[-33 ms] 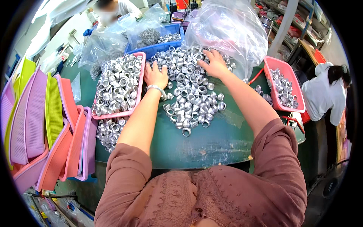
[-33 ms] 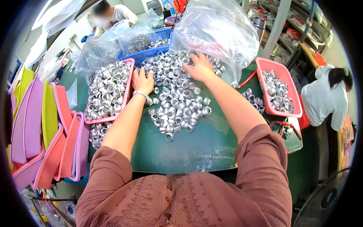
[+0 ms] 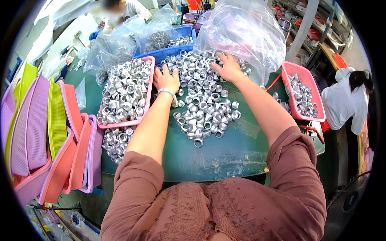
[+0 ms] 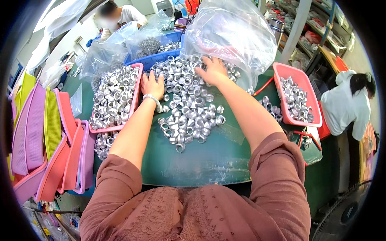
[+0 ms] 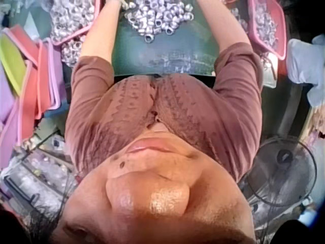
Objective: The person sits at a green workbench in a factory setting, repeatedly picking up small, silver, bell-shaped metal components. They inspect each piece by hand, turning it over and checking the interior, then place it into a pink plastic bin. The process is repetitive and involves handling the metal parts one by one.
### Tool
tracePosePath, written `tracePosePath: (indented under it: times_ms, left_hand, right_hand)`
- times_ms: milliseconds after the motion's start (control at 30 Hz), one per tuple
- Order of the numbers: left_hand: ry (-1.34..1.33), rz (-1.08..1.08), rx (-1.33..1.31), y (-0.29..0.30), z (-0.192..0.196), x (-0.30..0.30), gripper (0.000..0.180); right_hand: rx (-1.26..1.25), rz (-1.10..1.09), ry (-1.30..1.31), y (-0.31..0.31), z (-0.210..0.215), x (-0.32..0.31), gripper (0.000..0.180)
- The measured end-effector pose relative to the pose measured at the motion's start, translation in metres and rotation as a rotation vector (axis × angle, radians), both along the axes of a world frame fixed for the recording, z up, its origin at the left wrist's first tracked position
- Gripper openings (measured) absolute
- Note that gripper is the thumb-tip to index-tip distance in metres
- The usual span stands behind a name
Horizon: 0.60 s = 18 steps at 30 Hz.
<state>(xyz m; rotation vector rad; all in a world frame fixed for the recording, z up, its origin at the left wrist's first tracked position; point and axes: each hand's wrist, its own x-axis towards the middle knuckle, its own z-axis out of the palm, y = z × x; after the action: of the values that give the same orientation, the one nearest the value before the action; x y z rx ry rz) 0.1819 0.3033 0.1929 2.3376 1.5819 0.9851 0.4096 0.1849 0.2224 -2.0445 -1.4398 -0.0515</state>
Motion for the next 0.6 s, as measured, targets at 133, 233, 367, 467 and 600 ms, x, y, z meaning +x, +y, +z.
tracePosePath:
  times_ms: [133,233,367,467,600]
  left_hand:
    - [0.126,0.137,-0.203,0.000,0.016,0.026,0.069]
    - [0.116,0.128,-0.178,0.004,0.015,0.024,0.067]
    - [0.062,0.031,-0.158,0.001,0.010,0.017,0.062]
    - [0.077,-0.039,-0.187,-0.012,0.013,0.011,0.049]
    - [0.013,-0.127,-0.124,-0.032,0.007,0.006,0.044]
  right_hand:
    - [-0.131,-0.037,-0.007,0.022,-0.009,-0.003,0.066]
    - [-0.120,-0.035,0.055,0.022,-0.008,-0.033,0.057]
    - [0.029,0.100,-0.002,0.014,-0.025,-0.043,0.045]
    - [0.034,0.205,-0.016,0.007,-0.027,-0.052,0.044]
    - [-0.081,0.242,0.010,-0.006,-0.027,-0.060,0.050]
